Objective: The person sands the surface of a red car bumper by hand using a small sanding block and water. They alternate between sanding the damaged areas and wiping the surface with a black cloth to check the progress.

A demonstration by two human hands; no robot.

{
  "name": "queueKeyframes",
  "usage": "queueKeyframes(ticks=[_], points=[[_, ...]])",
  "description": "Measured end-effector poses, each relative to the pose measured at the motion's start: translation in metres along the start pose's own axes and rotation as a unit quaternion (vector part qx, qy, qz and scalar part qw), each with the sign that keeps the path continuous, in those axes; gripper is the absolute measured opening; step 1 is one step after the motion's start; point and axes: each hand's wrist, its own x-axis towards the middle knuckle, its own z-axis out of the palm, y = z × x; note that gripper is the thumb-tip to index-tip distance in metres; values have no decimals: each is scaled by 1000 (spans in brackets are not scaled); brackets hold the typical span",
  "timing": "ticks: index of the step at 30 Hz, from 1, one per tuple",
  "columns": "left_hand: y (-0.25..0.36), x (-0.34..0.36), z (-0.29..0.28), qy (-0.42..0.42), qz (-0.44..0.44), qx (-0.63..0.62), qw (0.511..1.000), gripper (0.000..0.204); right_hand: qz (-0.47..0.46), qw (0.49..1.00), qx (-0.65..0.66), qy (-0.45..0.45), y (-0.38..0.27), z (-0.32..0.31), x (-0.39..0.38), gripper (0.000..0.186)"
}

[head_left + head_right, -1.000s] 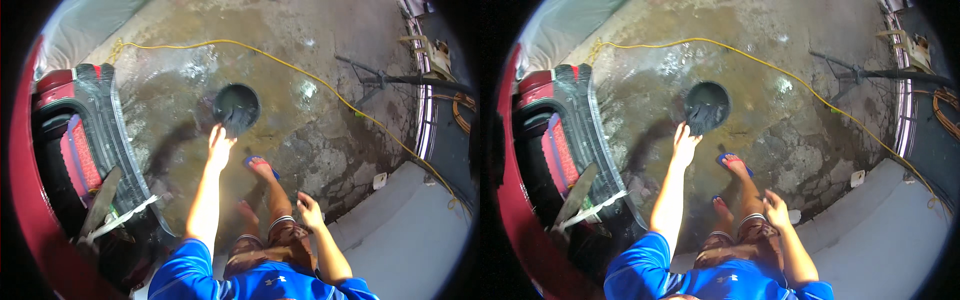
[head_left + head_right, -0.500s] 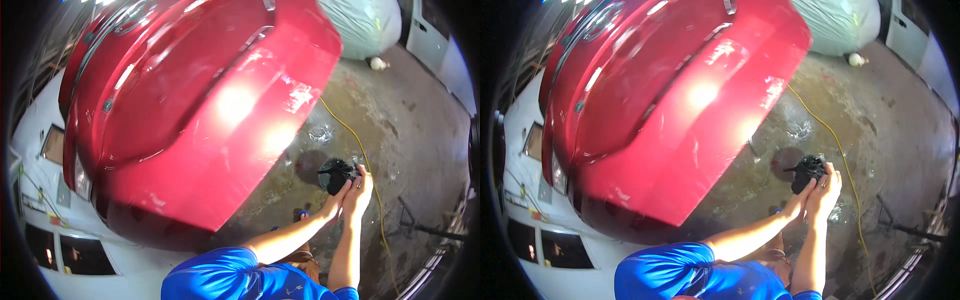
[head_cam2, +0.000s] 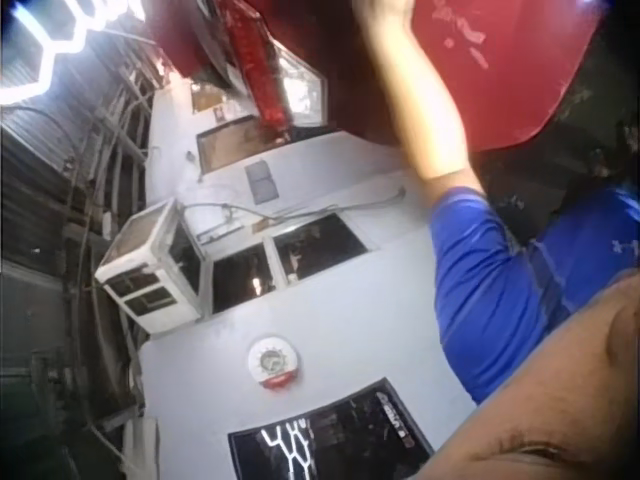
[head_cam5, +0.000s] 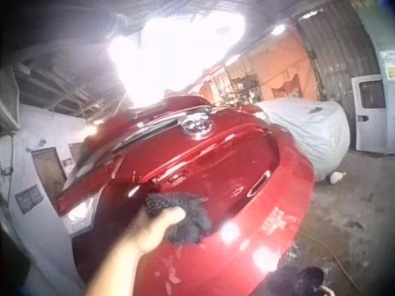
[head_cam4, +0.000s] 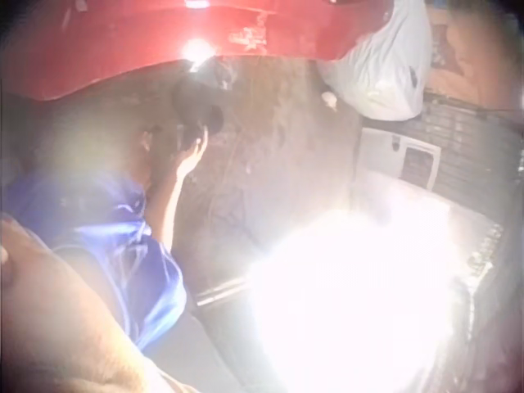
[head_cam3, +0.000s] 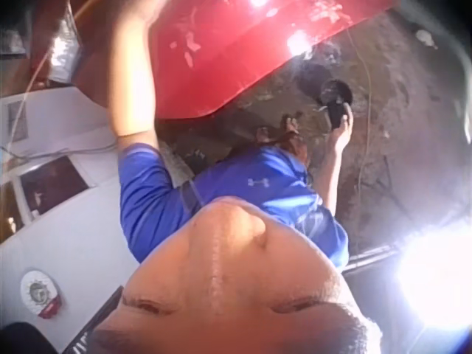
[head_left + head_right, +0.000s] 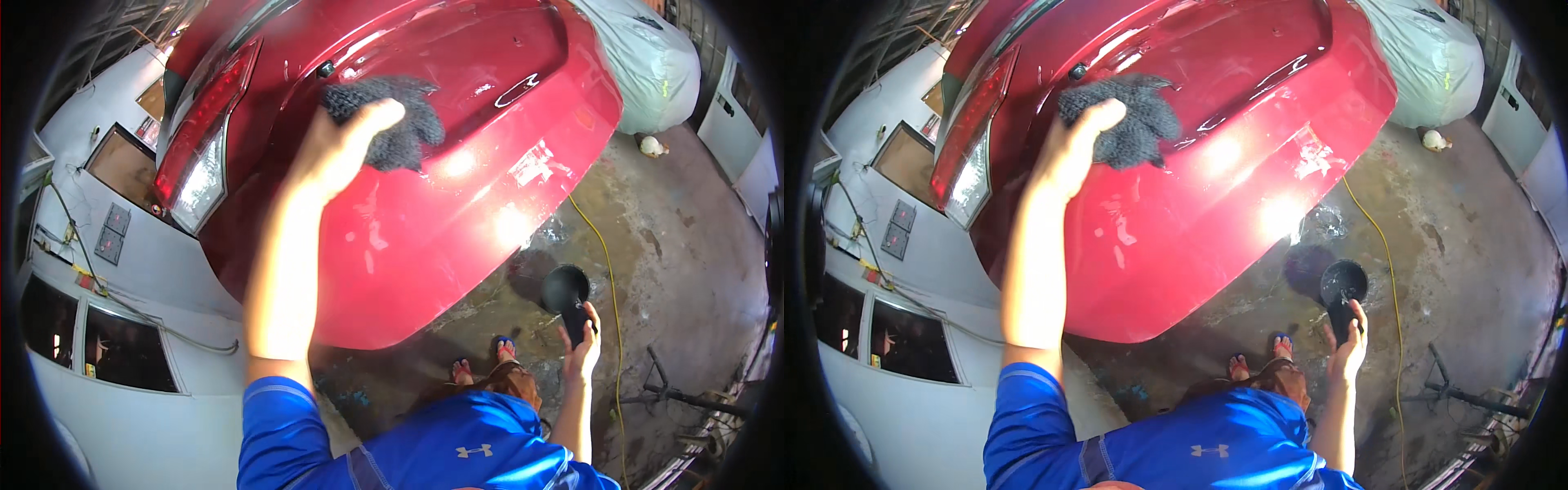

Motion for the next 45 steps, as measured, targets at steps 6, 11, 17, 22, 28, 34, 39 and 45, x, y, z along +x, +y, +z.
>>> queueKeyframes(ticks=[6, 11, 17, 22, 28, 34, 39, 45], points=[[16, -12, -48, 193, 17, 660, 726, 61, -123, 986, -26, -109, -50, 82, 32, 45], [-42, -17, -7, 105, 105, 724, 674, 77, -446, 775, -332, -299, -122, 201, 70, 65], [-38, 23, 5, 75, 114, 683, 717, 52, -644, 603, -441, -165, -151, 341, 144, 48], [-34, 15, -31, 127, 115, 713, 680, 46, -675, 598, -288, -322, -107, 388, 75, 32], [-31, 13, -23, 152, 93, 697, 695, 49, -652, 581, -414, -257, -147, 365, 144, 35], [-34, 9, -24, 164, 107, 681, 706, 50, -681, 523, -374, -350, -149, 366, 162, 35], [-41, 9, -31, 170, 118, 688, 695, 50, -651, 572, -274, -418, -117, 389, 97, 26], [-39, 5, -29, 192, 103, 681, 699, 49, -614, 600, -451, -245, -162, 368, 148, 32]])
